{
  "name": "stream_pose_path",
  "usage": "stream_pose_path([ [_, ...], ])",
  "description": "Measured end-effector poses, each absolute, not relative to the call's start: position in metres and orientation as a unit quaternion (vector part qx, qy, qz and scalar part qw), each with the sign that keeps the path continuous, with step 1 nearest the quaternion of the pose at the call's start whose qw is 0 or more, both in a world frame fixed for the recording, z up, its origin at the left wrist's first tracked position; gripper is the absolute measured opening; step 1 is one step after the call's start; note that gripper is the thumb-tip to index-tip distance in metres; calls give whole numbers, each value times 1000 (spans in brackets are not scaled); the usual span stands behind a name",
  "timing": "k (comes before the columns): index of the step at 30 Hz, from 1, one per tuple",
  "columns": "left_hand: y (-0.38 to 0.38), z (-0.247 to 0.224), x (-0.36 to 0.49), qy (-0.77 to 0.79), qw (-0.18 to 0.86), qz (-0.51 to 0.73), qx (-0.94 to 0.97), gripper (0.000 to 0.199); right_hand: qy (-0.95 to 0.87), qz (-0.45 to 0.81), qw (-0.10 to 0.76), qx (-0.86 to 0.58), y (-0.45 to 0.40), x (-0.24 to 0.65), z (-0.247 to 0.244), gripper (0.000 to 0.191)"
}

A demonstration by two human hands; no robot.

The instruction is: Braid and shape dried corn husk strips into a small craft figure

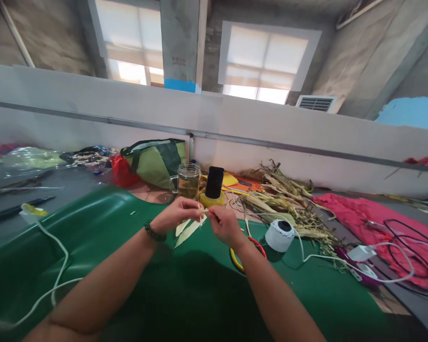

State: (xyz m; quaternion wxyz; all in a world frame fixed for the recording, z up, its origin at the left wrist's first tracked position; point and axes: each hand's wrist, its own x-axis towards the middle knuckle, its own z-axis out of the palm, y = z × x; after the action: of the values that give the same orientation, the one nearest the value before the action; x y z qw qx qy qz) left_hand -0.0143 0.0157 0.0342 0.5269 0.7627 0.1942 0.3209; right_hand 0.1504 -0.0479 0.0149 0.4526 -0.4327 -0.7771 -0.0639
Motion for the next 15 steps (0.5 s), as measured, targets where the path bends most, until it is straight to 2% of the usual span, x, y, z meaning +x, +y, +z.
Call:
stream_pose_path([
  [3,12,29,-8,257,373,422,786,20,-772,-76,454,-438,-50,149,15,20],
  [5,6,26,-3,254,284,426,820,17,-751,-73,466,-463,-48,153,15,21],
  [7,2,25,1,205,284,400,847,15,-724,-50,481,-492,-45,159,16,21],
  [11,4,27,0,152,407,415,799,25,-717,32,485,-499,-45,163,19,24],
  [13,8,26,-1,190,372,475,775,24,-725,56,479,-492,-50,158,21,26],
  [15,12,21,-1,222,251,530,779,16,-716,69,490,-492,-54,151,22,26],
])
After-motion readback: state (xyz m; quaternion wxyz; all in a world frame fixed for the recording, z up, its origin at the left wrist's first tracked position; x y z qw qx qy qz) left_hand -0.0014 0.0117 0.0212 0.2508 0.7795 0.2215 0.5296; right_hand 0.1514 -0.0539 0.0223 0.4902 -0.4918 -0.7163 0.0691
